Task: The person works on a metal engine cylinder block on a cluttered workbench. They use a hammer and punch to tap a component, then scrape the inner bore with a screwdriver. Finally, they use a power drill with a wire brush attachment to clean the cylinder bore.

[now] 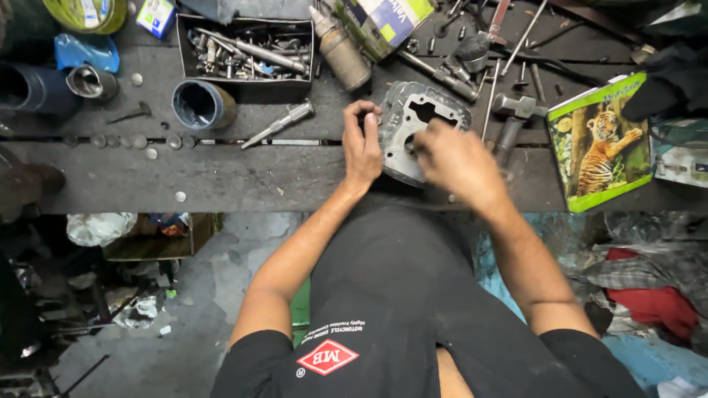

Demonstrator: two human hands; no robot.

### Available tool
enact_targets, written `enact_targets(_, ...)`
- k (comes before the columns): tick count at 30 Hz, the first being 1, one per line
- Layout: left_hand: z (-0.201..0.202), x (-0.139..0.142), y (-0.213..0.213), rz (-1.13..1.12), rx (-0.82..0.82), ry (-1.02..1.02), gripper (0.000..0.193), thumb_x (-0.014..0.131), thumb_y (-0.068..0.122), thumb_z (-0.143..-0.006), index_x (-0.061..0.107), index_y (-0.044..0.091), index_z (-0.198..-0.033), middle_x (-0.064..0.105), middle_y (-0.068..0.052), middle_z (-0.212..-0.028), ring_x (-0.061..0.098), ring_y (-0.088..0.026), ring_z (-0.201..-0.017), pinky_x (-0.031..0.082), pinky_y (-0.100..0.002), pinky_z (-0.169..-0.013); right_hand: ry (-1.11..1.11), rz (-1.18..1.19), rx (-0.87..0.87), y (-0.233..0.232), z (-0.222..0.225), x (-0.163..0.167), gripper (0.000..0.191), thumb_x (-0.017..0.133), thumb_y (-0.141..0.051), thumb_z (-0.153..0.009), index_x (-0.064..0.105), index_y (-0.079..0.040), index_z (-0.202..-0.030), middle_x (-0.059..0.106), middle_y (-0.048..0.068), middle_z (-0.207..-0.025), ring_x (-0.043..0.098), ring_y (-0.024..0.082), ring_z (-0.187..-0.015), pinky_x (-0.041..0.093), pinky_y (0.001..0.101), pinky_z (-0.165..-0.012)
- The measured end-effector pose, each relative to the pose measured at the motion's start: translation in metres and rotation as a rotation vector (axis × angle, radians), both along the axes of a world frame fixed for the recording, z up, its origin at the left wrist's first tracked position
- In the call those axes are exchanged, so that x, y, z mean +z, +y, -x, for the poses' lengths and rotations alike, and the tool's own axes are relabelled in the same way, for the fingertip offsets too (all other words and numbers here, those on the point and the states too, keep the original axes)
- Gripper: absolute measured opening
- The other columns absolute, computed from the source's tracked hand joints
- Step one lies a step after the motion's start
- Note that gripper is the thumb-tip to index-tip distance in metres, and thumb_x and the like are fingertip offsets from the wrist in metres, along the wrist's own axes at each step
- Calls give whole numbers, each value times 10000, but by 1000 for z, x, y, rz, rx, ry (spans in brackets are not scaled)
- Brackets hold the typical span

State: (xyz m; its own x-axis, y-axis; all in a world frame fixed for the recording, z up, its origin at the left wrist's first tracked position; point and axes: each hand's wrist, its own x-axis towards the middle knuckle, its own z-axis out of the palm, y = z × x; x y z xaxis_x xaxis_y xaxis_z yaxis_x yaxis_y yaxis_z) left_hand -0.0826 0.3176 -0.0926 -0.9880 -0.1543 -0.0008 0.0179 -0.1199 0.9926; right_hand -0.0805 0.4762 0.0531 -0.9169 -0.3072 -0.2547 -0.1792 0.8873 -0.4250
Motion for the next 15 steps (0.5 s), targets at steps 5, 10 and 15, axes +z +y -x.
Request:
enact_targets(5, 4, 1, -2, 115, -6, 23, 180, 460, 122, -1087, 536, 19, -1213, 669, -117, -1087, 663, -220, -1017, 522, -346, -947, -23, -101, 2, 1, 1, -10, 221, 718, -185, -837, 709, -104, -1043, 669, 160, -1029, 690, 422, -832, 560, 531, -720)
enact_targets(10, 4, 0, -2, 119, -22, 79, 144, 448, 97, -1094, 537, 30, -1184, 643, -121, -1103, 656, -246, -1031, 524, -359, -959, 8, -135, -33, -2, 0, -7, 223, 692, -177, -887, 685, -74, -1085, 663, 185, -1040, 692, 426, -837, 571, 514, -725)
enact_targets(15, 6, 0, -3, 154, -22, 65, 139, 454, 87, -1081, 542, 36, -1176, 638, -120, -1095, 652, -252, -1021, 525, -358, -948, -22, -109, -42, -8, 2, -4, 196, 671, -164, -897, 675, -66, -1066, 673, 181, -1029, 700, 412, -840, 577, 505, -745)
